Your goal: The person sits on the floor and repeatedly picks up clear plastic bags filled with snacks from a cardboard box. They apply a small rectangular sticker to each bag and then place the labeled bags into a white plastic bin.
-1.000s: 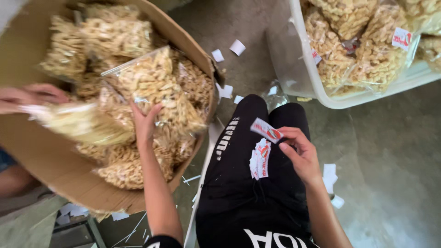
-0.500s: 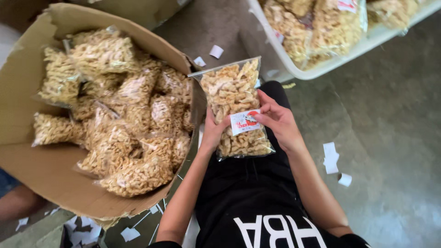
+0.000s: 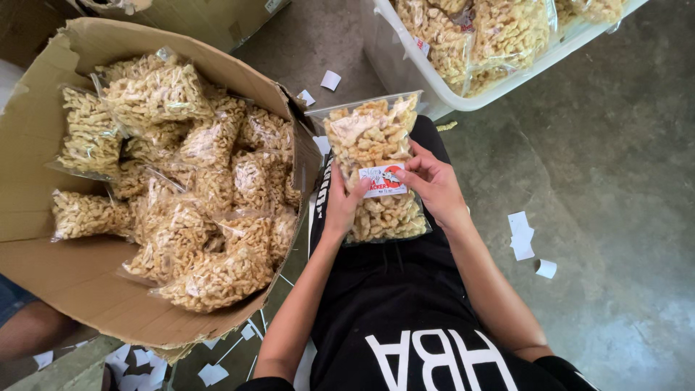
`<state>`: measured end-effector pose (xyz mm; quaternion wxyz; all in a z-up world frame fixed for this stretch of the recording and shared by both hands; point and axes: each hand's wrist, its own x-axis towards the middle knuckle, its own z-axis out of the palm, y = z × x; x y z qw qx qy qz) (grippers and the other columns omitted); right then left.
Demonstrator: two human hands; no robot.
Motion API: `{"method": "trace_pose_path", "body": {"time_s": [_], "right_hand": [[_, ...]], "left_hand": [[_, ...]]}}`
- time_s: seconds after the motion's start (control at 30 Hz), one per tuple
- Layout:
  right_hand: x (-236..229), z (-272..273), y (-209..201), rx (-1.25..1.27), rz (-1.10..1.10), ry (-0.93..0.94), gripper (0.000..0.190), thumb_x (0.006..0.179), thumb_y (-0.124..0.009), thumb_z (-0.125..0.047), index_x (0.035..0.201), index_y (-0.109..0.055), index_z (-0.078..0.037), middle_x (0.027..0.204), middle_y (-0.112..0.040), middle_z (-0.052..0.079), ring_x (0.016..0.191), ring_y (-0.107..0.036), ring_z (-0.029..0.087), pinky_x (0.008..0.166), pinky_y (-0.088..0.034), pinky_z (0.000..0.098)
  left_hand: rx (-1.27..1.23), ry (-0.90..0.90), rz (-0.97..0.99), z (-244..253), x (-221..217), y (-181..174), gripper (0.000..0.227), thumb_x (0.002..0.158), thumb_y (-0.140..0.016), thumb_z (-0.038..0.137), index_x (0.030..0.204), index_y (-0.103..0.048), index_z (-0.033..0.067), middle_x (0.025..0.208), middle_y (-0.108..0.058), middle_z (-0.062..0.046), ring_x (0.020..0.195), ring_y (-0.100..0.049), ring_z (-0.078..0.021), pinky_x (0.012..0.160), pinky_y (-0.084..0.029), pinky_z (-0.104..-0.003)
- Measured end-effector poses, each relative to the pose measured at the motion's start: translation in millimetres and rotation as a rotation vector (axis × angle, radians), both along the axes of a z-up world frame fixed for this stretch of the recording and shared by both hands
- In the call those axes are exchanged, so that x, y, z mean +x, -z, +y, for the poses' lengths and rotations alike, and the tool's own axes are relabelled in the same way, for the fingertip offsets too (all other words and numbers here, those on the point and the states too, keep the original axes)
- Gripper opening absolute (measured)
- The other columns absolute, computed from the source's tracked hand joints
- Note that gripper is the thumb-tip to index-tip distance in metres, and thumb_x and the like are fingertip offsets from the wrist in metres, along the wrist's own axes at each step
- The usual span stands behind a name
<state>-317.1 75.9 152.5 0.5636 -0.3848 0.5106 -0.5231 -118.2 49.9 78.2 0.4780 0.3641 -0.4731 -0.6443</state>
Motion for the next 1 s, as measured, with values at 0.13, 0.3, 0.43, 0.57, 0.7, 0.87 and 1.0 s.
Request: {"method": "trace_pose_path", "body": {"time_s": [0.13, 0.3, 0.43, 0.57, 0.7, 0.87, 1.0], "right_hand": [[1, 6, 4, -0.031, 0.25, 0.056, 0.014, 0.091, -0.077, -0.011, 0.091, -0.068, 0.0, 0.162, -0.047, 0.014, 0.106, -0.065, 0.011, 0.086, -0.055, 0.03], [-17, 19, 12, 0.07, 0.456, 0.237, 0.059, 0.08, -0.09, -0.017, 0.111, -0.044, 0.001, 0.141, -0.063, 0.014, 0.109, -0.068, 0.017, 0.09, -0.061, 0.0348], [-47, 33, 27, 0.11, -0.092, 0.06, 0.089, 0.081, -0.079, -0.014, 0.154, -0.028, -0.013, 0.147, -0.054, 0.013, 0.131, -0.055, 0.023, 0.109, -0.046, 0.0393], [-107, 39, 60, 0.144, -0.348, 0.275, 0.076, 0.086, -0.071, -0.025, 0.154, -0.038, -0.015, 0.148, -0.056, 0.011, 0.132, -0.058, 0.027, 0.111, -0.048, 0.0428], [-232, 14, 80, 0.315, -0.114, 0.642, 0.059, 0.093, -0.061, -0.037, 0.145, -0.049, -0.013, 0.132, -0.063, 0.011, 0.122, -0.063, 0.027, 0.101, -0.057, 0.0453], [-424, -53, 56, -0.132, 0.185, 0.698, 0.067, 0.109, -0.073, -0.029, 0.151, -0.023, -0.017, 0.152, -0.051, 0.016, 0.137, -0.059, 0.031, 0.107, -0.057, 0.0512], [-493, -123, 49, 0.007, 0.283, 0.535, 0.064, 0.11, -0.068, -0.035, 0.153, -0.029, -0.006, 0.152, -0.044, 0.02, 0.134, -0.055, 0.034, 0.102, -0.056, 0.0557]], "left_hand": [[0.062, -0.015, 0.069, -3, -4, -9, 0.071, 0.097, -0.068, 0.022, 0.153, -0.032, -0.0013, 0.141, -0.055, -0.014, 0.124, -0.056, -0.0195, 0.108, -0.045, -0.034], [0.266, 0.035, 0.102, -5, -21, 18, 0.057, 0.099, -0.066, 0.02, 0.144, -0.044, -0.0051, 0.123, -0.066, -0.014, 0.108, -0.064, -0.0195, 0.093, -0.053, -0.035], [0.323, 0.231, 0.127, -10, -37, 27, 0.05, 0.108, -0.062, 0.027, 0.147, -0.049, -0.0022, 0.121, -0.066, -0.008, 0.106, -0.061, -0.0154, 0.094, -0.048, -0.03], [0.096, 0.259, -0.222, -25, -39, 7, 0.043, 0.106, -0.06, 0.03, 0.141, -0.058, 0.0059, 0.111, -0.072, -0.007, 0.097, -0.066, -0.0168, 0.085, -0.052, -0.032], [-0.192, 0.154, -0.57, -31, -21, -23, 0.04, 0.096, -0.068, 0.027, 0.129, -0.062, 0.0046, 0.114, -0.074, -0.013, 0.102, -0.073, -0.0217, 0.089, -0.055, -0.033], [-0.282, 0.147, -0.651, -24, -9, -34, 0.036, 0.095, -0.071, 0.025, 0.124, -0.066, 0.0046, 0.114, -0.072, -0.013, 0.107, -0.069, -0.0274, 0.092, -0.053, -0.035], [-0.253, 0.136, -0.718, -24, -3, -36, 0.035, 0.095, -0.068, 0.024, 0.125, -0.067, 0.007, 0.119, -0.069, -0.008, 0.112, -0.064, -0.0268, 0.097, -0.05, -0.036]]}}
